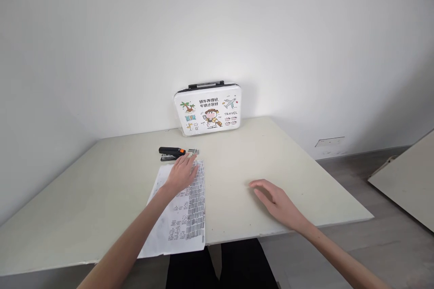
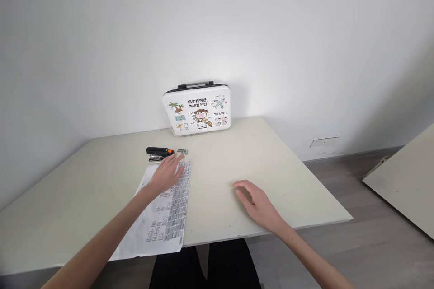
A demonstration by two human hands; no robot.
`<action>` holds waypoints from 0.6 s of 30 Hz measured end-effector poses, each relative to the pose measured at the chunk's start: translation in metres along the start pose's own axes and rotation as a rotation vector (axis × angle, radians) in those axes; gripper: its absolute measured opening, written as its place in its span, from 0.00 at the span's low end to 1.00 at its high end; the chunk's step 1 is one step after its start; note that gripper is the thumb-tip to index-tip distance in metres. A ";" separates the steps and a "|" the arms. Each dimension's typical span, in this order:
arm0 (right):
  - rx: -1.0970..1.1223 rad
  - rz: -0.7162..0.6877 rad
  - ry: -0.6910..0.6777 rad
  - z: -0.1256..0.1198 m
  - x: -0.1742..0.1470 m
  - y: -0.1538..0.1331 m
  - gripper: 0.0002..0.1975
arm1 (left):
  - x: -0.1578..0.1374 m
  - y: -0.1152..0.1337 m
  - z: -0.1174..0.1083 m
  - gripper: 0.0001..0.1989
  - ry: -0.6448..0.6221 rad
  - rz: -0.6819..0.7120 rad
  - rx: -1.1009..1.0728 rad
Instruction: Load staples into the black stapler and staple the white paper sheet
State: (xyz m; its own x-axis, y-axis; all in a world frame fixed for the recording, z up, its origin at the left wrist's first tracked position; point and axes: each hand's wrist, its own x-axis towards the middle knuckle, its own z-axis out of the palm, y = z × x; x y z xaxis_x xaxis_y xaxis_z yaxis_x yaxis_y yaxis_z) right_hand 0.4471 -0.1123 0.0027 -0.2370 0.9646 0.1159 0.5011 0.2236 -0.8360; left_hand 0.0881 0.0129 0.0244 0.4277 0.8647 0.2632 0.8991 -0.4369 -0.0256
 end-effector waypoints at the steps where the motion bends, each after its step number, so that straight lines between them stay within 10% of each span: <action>1: -0.002 0.003 -0.003 -0.001 0.000 -0.001 0.19 | -0.007 0.000 -0.003 0.26 -0.005 -0.001 -0.021; 11: 0.007 0.058 0.072 0.016 -0.018 0.003 0.19 | -0.115 -0.030 -0.033 0.31 -0.142 0.021 -0.128; 18: 0.001 0.054 0.116 0.026 -0.026 0.003 0.21 | -0.124 -0.023 -0.011 0.32 -0.121 -0.081 -0.093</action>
State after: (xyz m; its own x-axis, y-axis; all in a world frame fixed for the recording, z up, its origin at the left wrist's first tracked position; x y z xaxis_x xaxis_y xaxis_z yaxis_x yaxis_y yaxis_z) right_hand 0.4335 -0.1405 -0.0166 -0.1123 0.9849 0.1321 0.5100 0.1712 -0.8429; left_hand 0.0132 -0.0873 0.0032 0.3675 0.9190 0.1427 0.9210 -0.3809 0.0815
